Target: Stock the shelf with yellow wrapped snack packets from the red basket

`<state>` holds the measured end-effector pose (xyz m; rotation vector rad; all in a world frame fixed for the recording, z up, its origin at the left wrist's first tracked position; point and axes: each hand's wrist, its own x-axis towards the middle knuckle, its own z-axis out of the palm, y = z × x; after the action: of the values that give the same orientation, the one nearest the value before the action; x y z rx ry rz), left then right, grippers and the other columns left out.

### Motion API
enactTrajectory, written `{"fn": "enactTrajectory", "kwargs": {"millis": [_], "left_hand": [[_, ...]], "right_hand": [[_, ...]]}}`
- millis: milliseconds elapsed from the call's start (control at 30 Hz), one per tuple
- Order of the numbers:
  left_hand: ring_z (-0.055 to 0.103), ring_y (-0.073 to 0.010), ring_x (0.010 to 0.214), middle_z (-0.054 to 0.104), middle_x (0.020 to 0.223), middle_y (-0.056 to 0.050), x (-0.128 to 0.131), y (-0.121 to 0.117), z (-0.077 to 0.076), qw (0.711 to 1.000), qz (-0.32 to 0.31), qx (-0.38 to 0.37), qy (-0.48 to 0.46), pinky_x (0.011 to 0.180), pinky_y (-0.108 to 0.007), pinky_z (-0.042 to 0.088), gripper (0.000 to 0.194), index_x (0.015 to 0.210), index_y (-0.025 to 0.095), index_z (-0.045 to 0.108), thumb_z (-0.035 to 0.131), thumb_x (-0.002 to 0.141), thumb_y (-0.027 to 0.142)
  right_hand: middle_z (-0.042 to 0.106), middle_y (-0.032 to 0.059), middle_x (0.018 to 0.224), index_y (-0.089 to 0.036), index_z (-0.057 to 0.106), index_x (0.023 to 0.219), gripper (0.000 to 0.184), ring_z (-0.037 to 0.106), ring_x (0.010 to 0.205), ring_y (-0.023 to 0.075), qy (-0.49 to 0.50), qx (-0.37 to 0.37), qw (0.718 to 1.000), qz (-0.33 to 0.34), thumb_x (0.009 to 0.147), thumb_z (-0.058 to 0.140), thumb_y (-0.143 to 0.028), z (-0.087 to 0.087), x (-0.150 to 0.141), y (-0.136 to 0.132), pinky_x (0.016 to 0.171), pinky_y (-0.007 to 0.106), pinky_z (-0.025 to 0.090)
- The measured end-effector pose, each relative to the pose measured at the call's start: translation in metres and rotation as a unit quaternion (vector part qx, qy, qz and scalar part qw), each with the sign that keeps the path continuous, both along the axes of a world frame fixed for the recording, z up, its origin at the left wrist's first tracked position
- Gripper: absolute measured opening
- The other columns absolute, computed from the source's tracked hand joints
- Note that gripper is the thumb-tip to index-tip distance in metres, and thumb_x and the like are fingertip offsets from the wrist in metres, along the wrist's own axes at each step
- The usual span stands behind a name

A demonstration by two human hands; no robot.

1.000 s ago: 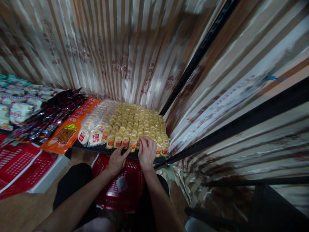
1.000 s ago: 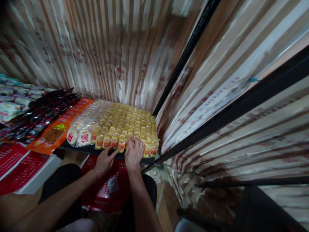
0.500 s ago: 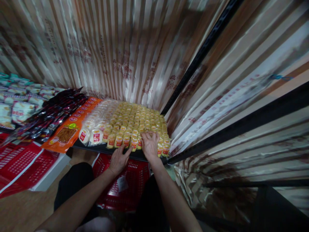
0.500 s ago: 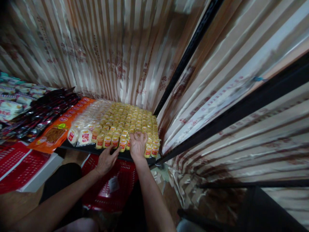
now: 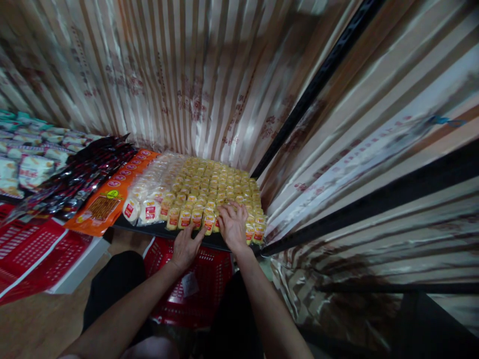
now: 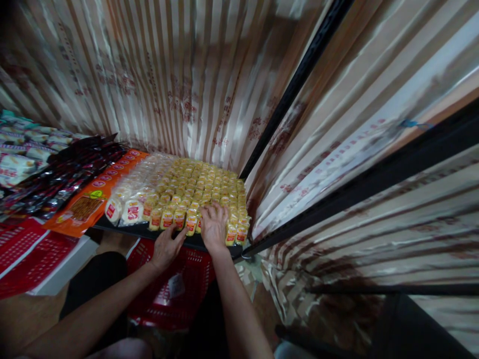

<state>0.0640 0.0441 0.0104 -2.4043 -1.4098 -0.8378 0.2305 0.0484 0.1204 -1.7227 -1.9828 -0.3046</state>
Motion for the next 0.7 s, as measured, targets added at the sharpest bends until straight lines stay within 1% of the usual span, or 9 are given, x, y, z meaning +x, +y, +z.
{"fn": "enactTrajectory", "kwargs": {"millis": [100,167,233,333,433,500,533,600,700], "left_hand": [[0.057,-0.0229,0.095,0.057,0.11,-0.011,0.001,0.0,0.0,1.0,-0.008,0.01,-0.02,0.075,-0.032,0.045,0.036,0.12,0.032,0.055,0.048,0.086,0.024],[0.057,-0.0223,0.093,0.057,0.11,-0.01,0.001,0.0,-0.001,0.999,-0.016,0.001,-0.048,0.075,-0.032,0.046,0.034,0.119,0.031,0.056,0.047,0.087,0.025],[0.058,-0.0211,0.092,0.057,0.11,-0.01,0.001,0.0,-0.001,0.997,-0.021,-0.016,-0.074,0.076,-0.032,0.045,0.033,0.118,0.031,0.057,0.047,0.087,0.025],[0.058,-0.0206,0.091,0.057,0.109,-0.01,0.001,0.001,0.0,0.997,-0.018,-0.019,-0.076,0.075,-0.031,0.046,0.032,0.116,0.031,0.058,0.047,0.087,0.026],[0.058,-0.0214,0.091,0.058,0.107,-0.01,0.0,0.001,0.001,0.998,-0.011,-0.005,-0.059,0.073,-0.031,0.047,0.031,0.115,0.029,0.059,0.045,0.088,0.028],[0.058,-0.0207,0.09,0.058,0.107,-0.01,-0.001,0.001,0.003,0.998,-0.005,-0.011,-0.055,0.073,-0.03,0.047,0.031,0.115,0.028,0.06,0.044,0.088,0.028],[0.057,-0.02,0.09,0.058,0.107,-0.009,-0.001,0.001,0.003,0.998,-0.003,-0.016,-0.054,0.074,-0.03,0.047,0.031,0.115,0.028,0.06,0.045,0.088,0.029],[0.057,-0.0185,0.089,0.058,0.107,-0.008,-0.002,0.001,0.004,0.998,-0.004,-0.02,-0.053,0.075,-0.028,0.047,0.031,0.116,0.029,0.059,0.047,0.088,0.029],[0.057,-0.0175,0.088,0.058,0.105,-0.007,-0.002,0.001,0.003,0.998,-0.005,-0.007,-0.058,0.075,-0.028,0.048,0.031,0.116,0.03,0.059,0.048,0.087,0.027]], "right_hand": [[0.063,0.0047,0.105,-0.023,0.063,0.106,0.024,0.045,0.106,0.0211,0.015,0.017,1.0,0.004,0.087,0.049,-0.022,-0.005,-0.008,-0.012,0.092,0.035,0.035],[0.065,0.0049,0.099,-0.022,0.062,0.108,0.025,0.05,0.096,0.0189,0.018,0.013,1.0,-0.004,0.089,0.045,-0.023,-0.011,-0.015,-0.02,0.086,0.031,0.039],[0.066,0.0051,0.094,-0.021,0.062,0.109,0.027,0.053,0.089,0.0179,0.018,0.009,1.0,-0.015,0.09,0.043,-0.023,-0.019,-0.023,-0.027,0.083,0.03,0.041],[0.067,0.0056,0.095,-0.02,0.061,0.111,0.028,0.055,0.09,0.0181,0.035,0.004,0.999,-0.022,0.09,0.042,-0.02,-0.03,-0.034,-0.03,0.082,0.029,0.043],[0.066,0.006,0.099,-0.019,0.062,0.11,0.029,0.055,0.094,0.0176,0.065,0.0,0.998,0.01,0.089,0.042,-0.018,-0.038,-0.04,-0.028,0.084,0.029,0.045],[0.066,0.0062,0.101,-0.018,0.062,0.109,0.029,0.056,0.096,0.0169,0.083,0.008,0.996,0.039,0.09,0.04,-0.017,-0.042,-0.043,-0.027,0.087,0.028,0.045],[0.066,0.0066,0.102,-0.017,0.062,0.109,0.029,0.056,0.097,0.0166,0.095,0.014,0.995,0.041,0.09,0.04,-0.017,-0.043,-0.043,-0.028,0.088,0.028,0.045],[0.064,0.0085,0.102,-0.016,0.06,0.111,0.03,0.056,0.098,0.0166,0.127,0.031,0.991,0.009,0.091,0.038,-0.018,-0.047,-0.043,-0.029,0.088,0.029,0.045],[0.062,0.0118,0.103,-0.015,0.058,0.114,0.033,0.056,0.099,0.0175,0.17,0.043,0.983,-0.049,0.091,0.035,-0.02,-0.052,-0.042,-0.033,0.087,0.031,0.047]]}}
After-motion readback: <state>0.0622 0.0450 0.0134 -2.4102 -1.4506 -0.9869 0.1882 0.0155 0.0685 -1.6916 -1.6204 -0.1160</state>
